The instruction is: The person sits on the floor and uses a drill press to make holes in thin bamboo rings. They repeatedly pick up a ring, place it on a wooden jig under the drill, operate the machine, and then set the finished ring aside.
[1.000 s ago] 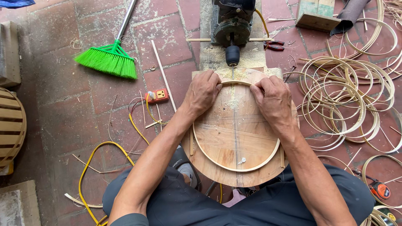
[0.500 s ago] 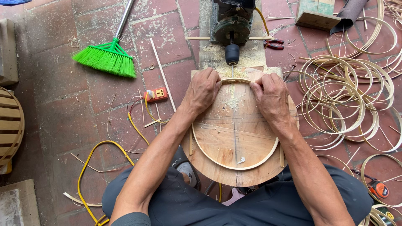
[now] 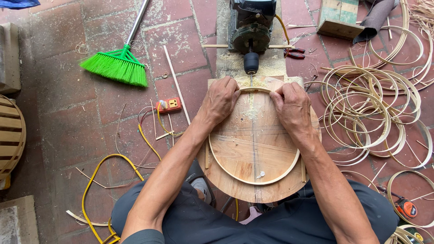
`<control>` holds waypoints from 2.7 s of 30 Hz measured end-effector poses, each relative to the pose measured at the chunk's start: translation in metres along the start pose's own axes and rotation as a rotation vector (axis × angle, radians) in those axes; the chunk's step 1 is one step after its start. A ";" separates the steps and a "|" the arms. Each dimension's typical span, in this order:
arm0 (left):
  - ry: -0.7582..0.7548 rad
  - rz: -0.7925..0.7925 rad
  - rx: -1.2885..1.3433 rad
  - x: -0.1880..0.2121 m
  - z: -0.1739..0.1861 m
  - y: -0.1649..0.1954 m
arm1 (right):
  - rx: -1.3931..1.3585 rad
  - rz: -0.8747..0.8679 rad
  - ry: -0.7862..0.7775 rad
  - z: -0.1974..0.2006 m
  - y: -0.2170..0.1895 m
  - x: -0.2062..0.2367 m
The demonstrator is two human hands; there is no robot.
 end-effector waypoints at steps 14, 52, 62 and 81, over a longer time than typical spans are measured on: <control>-0.106 0.020 -0.052 -0.005 -0.001 0.002 | 0.067 -0.030 -0.154 0.007 0.005 -0.002; 0.016 0.042 -0.248 0.017 0.037 0.002 | 0.070 0.072 -0.056 0.022 -0.009 0.013; 0.015 0.067 -0.183 0.019 0.050 0.006 | 0.101 0.083 -0.039 0.019 -0.010 0.024; 0.017 0.058 -0.207 0.019 0.043 0.006 | 0.015 0.054 0.000 0.019 -0.004 0.016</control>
Point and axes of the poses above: each hand's wrist, its own x-axis away from the middle knuckle, its own z-axis out of the back of the hand, y = z × x, the point moved 6 cm from there along -x, towards the middle knuckle, and after that the axes turned 15 degrees about z, right-handed, at the moved point
